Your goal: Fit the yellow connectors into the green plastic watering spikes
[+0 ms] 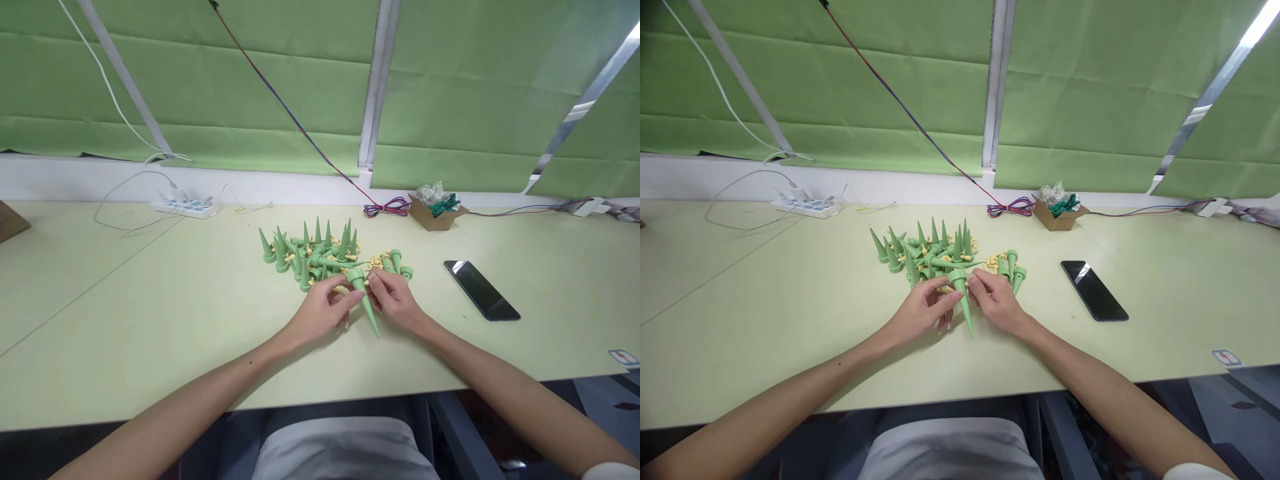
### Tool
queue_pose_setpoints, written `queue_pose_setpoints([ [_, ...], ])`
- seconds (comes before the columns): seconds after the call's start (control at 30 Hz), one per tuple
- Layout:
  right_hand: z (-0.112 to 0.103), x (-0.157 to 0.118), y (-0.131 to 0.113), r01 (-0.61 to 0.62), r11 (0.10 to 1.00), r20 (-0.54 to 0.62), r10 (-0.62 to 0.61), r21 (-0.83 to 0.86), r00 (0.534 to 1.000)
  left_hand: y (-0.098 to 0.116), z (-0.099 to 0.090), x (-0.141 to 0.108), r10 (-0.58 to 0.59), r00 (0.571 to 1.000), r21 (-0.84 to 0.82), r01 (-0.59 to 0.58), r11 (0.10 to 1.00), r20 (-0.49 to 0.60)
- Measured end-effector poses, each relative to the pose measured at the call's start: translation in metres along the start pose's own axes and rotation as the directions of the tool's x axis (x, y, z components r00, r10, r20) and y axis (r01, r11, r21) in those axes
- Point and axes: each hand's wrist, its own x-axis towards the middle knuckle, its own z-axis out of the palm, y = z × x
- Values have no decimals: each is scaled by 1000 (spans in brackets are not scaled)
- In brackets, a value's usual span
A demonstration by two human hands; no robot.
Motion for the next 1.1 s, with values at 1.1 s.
queue_pose_setpoints([
  [1.1, 2, 1, -1, -5, 1000, 16, 5, 2, 1000, 4, -3, 5, -60, 998, -124, 59, 990, -3],
])
